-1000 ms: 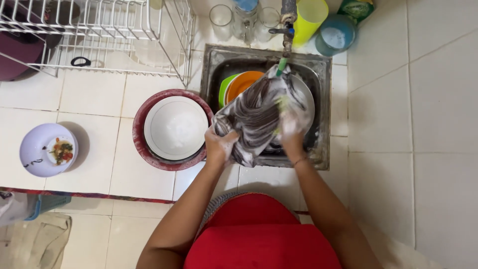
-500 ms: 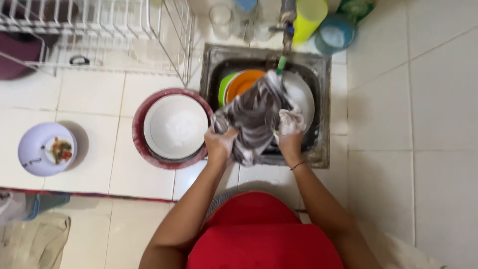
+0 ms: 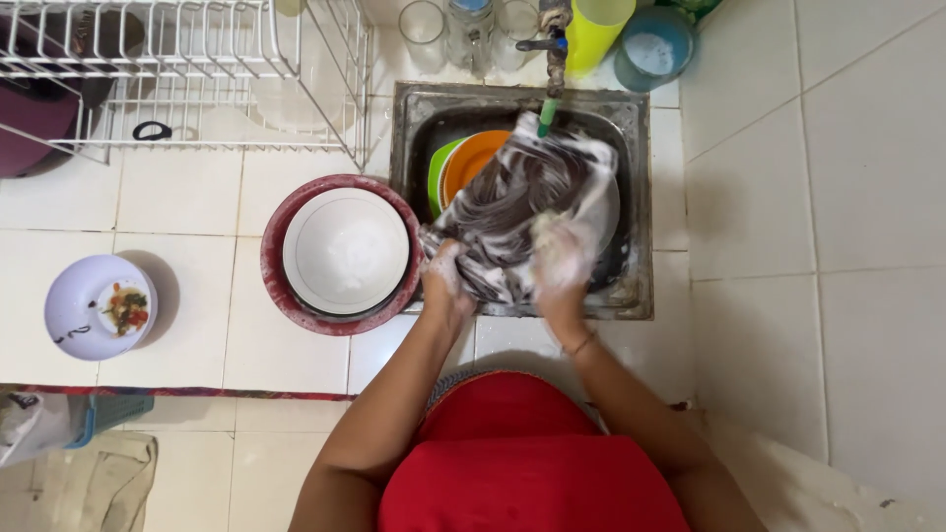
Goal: Washing various dishes including plates, bowls, and a cutting board in a kitchen sink with soap and a sponge.
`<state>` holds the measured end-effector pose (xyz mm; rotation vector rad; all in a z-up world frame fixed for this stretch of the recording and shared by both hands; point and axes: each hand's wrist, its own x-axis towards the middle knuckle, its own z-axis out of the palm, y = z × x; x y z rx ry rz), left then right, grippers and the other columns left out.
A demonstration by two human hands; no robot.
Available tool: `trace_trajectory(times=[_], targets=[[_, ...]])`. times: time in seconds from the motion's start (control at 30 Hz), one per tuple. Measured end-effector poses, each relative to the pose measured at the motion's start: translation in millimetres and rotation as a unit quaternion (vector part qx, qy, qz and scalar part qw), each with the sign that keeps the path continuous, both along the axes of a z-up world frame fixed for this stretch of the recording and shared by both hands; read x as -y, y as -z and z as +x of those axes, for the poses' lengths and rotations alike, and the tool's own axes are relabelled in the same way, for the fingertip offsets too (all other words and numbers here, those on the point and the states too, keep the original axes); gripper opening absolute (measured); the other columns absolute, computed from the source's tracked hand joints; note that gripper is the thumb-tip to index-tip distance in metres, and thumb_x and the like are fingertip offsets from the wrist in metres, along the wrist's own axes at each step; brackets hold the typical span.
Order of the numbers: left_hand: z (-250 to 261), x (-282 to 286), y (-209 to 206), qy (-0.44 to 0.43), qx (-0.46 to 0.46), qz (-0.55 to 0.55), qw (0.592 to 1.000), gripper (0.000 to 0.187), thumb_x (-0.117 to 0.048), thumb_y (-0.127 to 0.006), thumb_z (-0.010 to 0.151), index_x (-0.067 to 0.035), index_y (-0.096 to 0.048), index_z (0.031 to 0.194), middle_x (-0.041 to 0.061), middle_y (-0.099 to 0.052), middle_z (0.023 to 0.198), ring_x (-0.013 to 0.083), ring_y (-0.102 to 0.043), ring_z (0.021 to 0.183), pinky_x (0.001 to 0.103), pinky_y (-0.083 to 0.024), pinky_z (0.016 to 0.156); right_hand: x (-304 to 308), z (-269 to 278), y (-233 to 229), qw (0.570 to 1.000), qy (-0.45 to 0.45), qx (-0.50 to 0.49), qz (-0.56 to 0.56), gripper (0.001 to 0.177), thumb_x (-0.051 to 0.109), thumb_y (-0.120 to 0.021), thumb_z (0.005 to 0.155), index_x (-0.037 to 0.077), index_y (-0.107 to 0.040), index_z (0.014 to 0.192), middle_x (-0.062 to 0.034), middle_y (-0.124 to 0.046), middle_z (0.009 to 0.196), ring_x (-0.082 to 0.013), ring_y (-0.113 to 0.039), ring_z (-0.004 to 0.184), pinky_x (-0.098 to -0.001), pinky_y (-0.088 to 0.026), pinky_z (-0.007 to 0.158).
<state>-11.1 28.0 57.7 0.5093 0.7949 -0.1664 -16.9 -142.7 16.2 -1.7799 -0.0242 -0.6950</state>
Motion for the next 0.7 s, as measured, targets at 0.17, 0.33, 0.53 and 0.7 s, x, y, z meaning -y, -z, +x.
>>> trace_trajectory(times=[0.17, 0.33, 0.53, 0.7], targets=[[-1, -5, 6, 0.071, -0.035, -0.032, 0.996, 0.032, -0.004, -0.060, 0.073, -0.004, -0.063, 0.104, 0.015, -0.072, 0.104, 0.0367, -0.068, 0.100, 0.061, -0.053, 0.098, 28, 0, 47, 0.936, -0.153, -0.017, 0.318, 0.014, 0.015, -0.057, 0.110, 0.008, -0.054, 0.121, -0.0138, -0.056, 0.129, -0.0278, -0.059, 0.125, -0.0432, -0.051, 0.112], [-18, -8, 29, 0.118, -0.042, -0.023, 0.992, 0.024, -0.002, -0.060, 0.074, -0.009, -0.059, 0.097, 0.012, -0.068, 0.097, 0.0354, -0.067, 0.093, 0.068, -0.053, 0.089, 81, 55, 15, 0.988, 0.104, -0.025, 0.113, 0.027, 0.018, -0.055, 0.106, 0.003, -0.050, 0.128, -0.0163, -0.053, 0.126, -0.0321, -0.055, 0.117, -0.0476, -0.043, 0.103], [-17, -32, 23, 0.152, 0.020, 0.039, 0.987, 0.029, 0.004, -0.062, 0.074, -0.005, -0.061, 0.101, 0.011, -0.067, 0.093, 0.0307, -0.068, 0.085, 0.057, -0.059, 0.084, 147, 90, 77, 0.889, -0.072, -0.213, 0.400, 0.033, 0.018, -0.054, 0.111, 0.006, -0.057, 0.142, -0.0173, -0.063, 0.129, -0.0236, -0.061, 0.101, -0.0399, -0.045, 0.085], [-17, -42, -19, 0.192, 0.111, 0.220, 0.950, 0.040, 0.008, -0.060, 0.071, 0.005, -0.065, 0.111, 0.014, -0.069, 0.090, 0.0268, -0.068, 0.074, 0.045, -0.060, 0.071, 150, 113, 35, 0.930, -0.158, -0.321, 0.085, 0.036, 0.022, -0.060, 0.111, 0.006, -0.060, 0.142, -0.0135, -0.069, 0.130, -0.0237, -0.067, 0.112, -0.0369, -0.052, 0.096]])
